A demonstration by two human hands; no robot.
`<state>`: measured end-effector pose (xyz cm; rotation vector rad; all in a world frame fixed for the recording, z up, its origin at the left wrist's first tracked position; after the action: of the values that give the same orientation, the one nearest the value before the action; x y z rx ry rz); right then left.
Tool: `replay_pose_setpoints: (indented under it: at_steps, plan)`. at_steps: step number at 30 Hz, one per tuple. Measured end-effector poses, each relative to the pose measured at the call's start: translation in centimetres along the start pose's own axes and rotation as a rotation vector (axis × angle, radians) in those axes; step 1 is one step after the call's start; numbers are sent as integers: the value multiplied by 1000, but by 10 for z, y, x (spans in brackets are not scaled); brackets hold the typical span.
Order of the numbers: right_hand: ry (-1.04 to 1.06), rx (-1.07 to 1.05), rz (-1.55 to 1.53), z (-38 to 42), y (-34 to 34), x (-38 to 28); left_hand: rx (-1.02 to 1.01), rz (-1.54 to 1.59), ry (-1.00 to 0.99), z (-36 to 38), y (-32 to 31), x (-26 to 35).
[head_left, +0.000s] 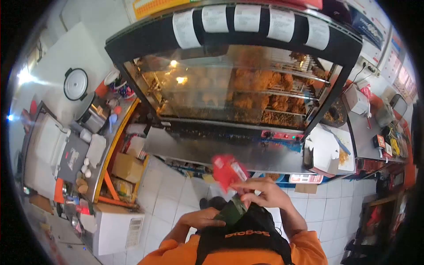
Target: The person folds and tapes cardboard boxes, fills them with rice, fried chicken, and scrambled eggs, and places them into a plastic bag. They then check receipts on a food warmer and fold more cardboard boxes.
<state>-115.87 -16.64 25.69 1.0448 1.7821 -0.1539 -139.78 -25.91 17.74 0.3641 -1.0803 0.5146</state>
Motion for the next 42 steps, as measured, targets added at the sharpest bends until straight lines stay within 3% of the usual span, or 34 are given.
replay_pose_setpoints:
  at_steps: [2,3,6,8,10,11,12,13,14,16,18,20,22,24,25,26,27,30,31,33,34,36,37,38,40,41,42]
  plan:
    - [90,-3,-1,-10,-8,-3,-49,-28,68,-12,3,-25]
    - [56,-136,-1,-11,-8,-8,-20,-65,-111,-20,1,-37]
    - [117,-428,-150,-13,-8,-21,83,73,-28,-12,-7,-11]
    - [85,-458,143,-14,-5,-25,137,151,-87,-12,-13,9]
    - [58,-402,342,-10,-5,-24,90,217,112,-12,-17,-9]
    - [64,-340,393,-6,-10,-18,125,31,122,-13,-13,-9]
    - [74,-280,439,-7,-14,-15,140,187,119,-13,-14,-10]
    - [-62,-234,420,-11,-11,-19,162,346,116,-10,-19,-12]
    - [-25,-215,417,-7,-16,-14,188,509,110,-8,-23,-16]
    - [55,-181,407,2,-29,1,100,454,162,-15,-21,-38]
    - [102,-343,227,5,-30,4,77,332,221,-21,-16,-50]
    - [116,-422,110,10,-33,17,115,139,284,-21,-10,-15]
    - [216,-355,426,9,-33,0,291,87,-17,-33,-5,-10]
    - [317,-283,738,8,-35,-18,287,31,-66,-43,8,-15]
    - [230,-356,815,17,-40,-3,191,4,42,-40,21,-21]
    - [182,-280,708,22,-30,5,94,-26,145,-34,33,-21]
    - [136,-204,607,25,-11,13,17,-31,-9,-22,40,-9]
    - [-115,-8,253,39,41,28,211,-319,-287,18,67,28]
    - [-365,-38,98,45,47,45,296,-125,-281,16,67,31]
    - [-262,209,226,38,23,44,463,266,-258,2,56,34]
    - [-207,333,289,32,10,43,545,467,-367,-13,51,35]
    - [-1,341,486,21,-10,31,706,866,-585,-48,48,33]
    - [39,410,357,28,-26,38,740,1049,-596,-56,48,38]
    - [76,475,226,31,-36,39,751,1106,-586,-61,49,45]
    - [334,485,385,27,-46,27,774,1232,-573,-68,46,56]
    - [361,470,643,32,-51,37,723,1298,-494,-75,44,52]
    - [374,477,708,33,-50,34,744,1283,-370,-74,40,56]
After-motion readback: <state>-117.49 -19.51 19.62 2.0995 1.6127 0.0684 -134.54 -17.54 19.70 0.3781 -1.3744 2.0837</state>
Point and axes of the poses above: each hand's wrist, its own z-axis away from the middle knuckle, its own y-axis out of the back of the hand, x = y × z, the point moved 3 cm from there along -z, towards the middle knuckle, and after that the axes turned 10 degrees about y, right-handed, at the moved point
